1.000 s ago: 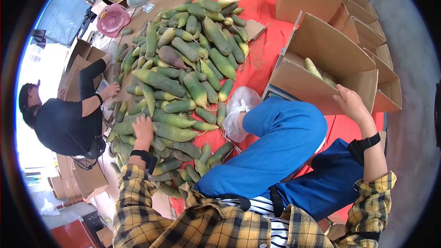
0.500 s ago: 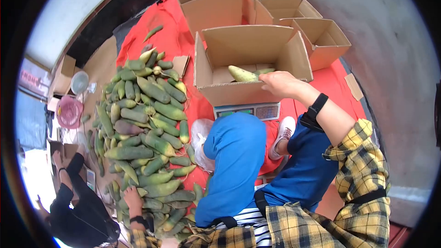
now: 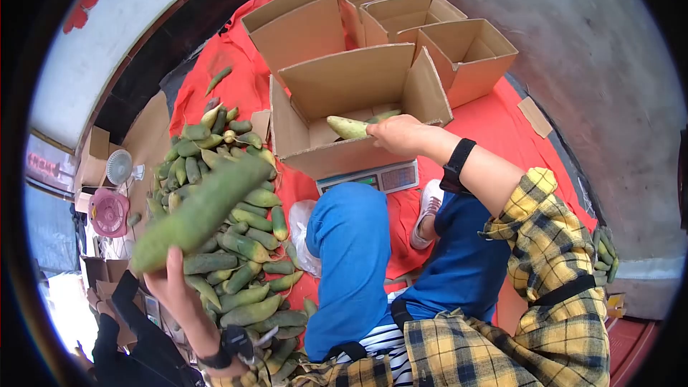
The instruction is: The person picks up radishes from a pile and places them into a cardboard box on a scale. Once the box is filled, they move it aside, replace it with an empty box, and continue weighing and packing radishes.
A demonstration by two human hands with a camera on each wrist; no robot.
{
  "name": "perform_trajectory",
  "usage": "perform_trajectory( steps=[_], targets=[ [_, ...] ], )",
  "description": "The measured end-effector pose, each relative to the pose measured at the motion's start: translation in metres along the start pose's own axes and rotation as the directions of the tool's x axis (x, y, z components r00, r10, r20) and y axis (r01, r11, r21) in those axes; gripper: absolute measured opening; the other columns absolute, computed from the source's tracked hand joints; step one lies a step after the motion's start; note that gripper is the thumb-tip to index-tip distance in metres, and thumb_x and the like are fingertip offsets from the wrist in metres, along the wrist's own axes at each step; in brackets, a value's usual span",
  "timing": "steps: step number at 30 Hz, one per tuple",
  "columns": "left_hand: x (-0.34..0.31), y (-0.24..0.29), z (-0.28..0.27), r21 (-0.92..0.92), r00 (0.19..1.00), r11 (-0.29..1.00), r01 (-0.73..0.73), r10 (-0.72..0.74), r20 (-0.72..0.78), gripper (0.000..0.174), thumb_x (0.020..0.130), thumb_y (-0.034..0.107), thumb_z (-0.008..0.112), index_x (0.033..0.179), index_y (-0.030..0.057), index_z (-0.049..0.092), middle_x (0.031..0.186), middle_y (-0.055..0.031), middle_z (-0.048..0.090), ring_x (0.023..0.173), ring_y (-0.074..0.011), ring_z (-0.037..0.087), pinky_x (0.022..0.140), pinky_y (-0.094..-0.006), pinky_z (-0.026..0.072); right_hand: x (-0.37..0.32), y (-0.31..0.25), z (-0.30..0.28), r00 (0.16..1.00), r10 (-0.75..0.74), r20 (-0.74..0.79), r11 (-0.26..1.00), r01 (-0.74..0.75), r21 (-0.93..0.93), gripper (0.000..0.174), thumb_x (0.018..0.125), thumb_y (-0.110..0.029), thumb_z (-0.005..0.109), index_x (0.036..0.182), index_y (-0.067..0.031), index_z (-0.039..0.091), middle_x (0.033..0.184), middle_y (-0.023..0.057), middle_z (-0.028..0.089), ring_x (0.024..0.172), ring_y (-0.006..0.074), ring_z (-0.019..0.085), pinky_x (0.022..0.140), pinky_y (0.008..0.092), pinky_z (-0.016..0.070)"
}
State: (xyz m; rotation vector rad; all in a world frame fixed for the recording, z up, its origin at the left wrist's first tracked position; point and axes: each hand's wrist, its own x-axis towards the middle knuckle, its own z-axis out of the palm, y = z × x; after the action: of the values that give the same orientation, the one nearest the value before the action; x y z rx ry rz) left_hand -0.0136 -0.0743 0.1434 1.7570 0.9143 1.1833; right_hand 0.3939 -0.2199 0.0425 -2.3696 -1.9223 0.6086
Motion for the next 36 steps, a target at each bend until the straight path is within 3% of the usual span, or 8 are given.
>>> perform_trajectory(
  steps=[5,7,10,12,17,25,28,36],
  targets=[
    [0.057,0.008,0.132,-0.274,0.979,0.96,0.05,0.007,0.203,0.042,0.087,0.018,0.063,0.121,-0.0031,0.049,0.117,-0.0116,0.056,0.107,-0.0195,0.057,0.09,-0.0353,0.0482,-0.002,0.0,0.004,1.0,-0.012,-0.019,1.0,0.011,-0.015,0.024,0.087,-0.021,0.056,0.105,-0.0046,0.057,0.094,0.0171,0.065,0.093,0.0352,0.062,0.08,0.044,0.0477],
    [0.067,-0.006,0.182,-0.203,0.925,0.955,0.214,-0.131,0.358,0.048,0.086,0.021,0.066,0.123,-0.0031,0.047,0.118,-0.0114,0.056,0.106,-0.0188,0.057,0.089,-0.035,0.0485,-0.001,0.001,0.005,0.999,-0.046,-0.021,0.999,0.046,-0.022,0.023,0.088,-0.021,0.055,0.102,-0.0029,0.056,0.088,0.0174,0.064,0.088,0.0354,0.062,0.076,0.0448,0.0477],
    [0.066,-0.068,0.217,-0.047,0.921,0.988,0.145,-0.118,0.37,0.053,0.086,0.023,0.067,0.126,-0.0043,0.045,0.119,-0.0123,0.056,0.106,-0.0189,0.057,0.089,-0.0323,0.0473,0.001,0.002,0.006,0.998,-0.05,-0.041,0.999,0.05,0.004,0.022,0.087,-0.02,0.057,0.103,-0.0056,0.059,0.092,0.0173,0.065,0.092,0.0349,0.062,0.078,0.0444,0.0479],
    [0.045,-0.091,0.199,0.095,0.937,0.995,0.035,-0.065,0.343,0.052,0.085,0.019,0.068,0.124,-0.0078,0.045,0.113,-0.0205,0.057,0.1,-0.0212,0.059,0.086,-0.0327,0.0491,0.0,0.003,0.006,0.998,-0.044,-0.038,0.999,0.044,-0.008,0.021,0.087,-0.02,0.057,0.102,-0.0058,0.059,0.092,0.0174,0.065,0.092,0.0347,0.062,0.077,0.0444,0.048],
    [-0.039,-0.134,0.108,0.314,0.884,0.949,-0.029,-0.123,0.452,0.04,0.083,0.015,0.067,0.117,-0.0009,0.052,0.101,-0.0124,0.06,0.089,-0.0181,0.059,0.075,-0.0311,0.0497,0.006,0.005,0.008,0.997,-0.053,-0.056,0.999,0.052,-0.017,0.022,0.087,-0.021,0.057,0.101,-0.0038,0.057,0.088,0.0182,0.064,0.089,0.0363,0.061,0.076,0.0456,0.0478],
    [-0.165,-0.172,-0.024,0.805,0.506,0.586,0.093,-0.724,0.469,0.042,0.08,0.024,0.067,0.112,0.0002,0.055,0.102,-0.0224,0.061,0.094,-0.035,0.061,0.082,-0.0403,0.0487,0.01,0.01,0.017,0.996,-0.029,-0.086,0.998,0.023,-0.06,0.023,0.086,-0.022,0.057,0.102,-0.0066,0.059,0.094,0.0197,0.065,0.089,0.0373,0.062,0.077,0.0473,0.049],
    [-0.194,-0.158,-0.041,0.891,0.544,0.446,-0.088,-0.727,0.418,0.043,0.078,0.029,0.067,0.11,0.003,0.052,0.102,-0.0201,0.06,0.098,-0.0379,0.057,0.082,-0.0453,0.0473,0.013,0.016,0.014,0.998,-0.021,-0.061,0.993,0.013,-0.117,0.037,0.087,-0.022,0.056,0.119,-0.0042,0.054,0.105,0.0206,0.063,0.1,0.0372,0.059,0.084,0.0453,0.0482],
    [-0.233,-0.172,-0.067,0.908,0.532,0.416,-0.055,-0.758,0.379,0.043,0.076,0.028,0.07,0.104,0.0024,0.051,0.103,-0.018,0.057,0.099,-0.0359,0.057,0.083,-0.0437,0.0479,0.004,0.003,0.007,0.997,-0.024,-0.079,1.0,0.025,0.008,0.028,0.088,-0.018,0.055,0.111,-0.0011,0.052,0.098,0.0263,0.06,0.097,0.0409,0.056,0.082,0.0471,0.0441]
  ],
)
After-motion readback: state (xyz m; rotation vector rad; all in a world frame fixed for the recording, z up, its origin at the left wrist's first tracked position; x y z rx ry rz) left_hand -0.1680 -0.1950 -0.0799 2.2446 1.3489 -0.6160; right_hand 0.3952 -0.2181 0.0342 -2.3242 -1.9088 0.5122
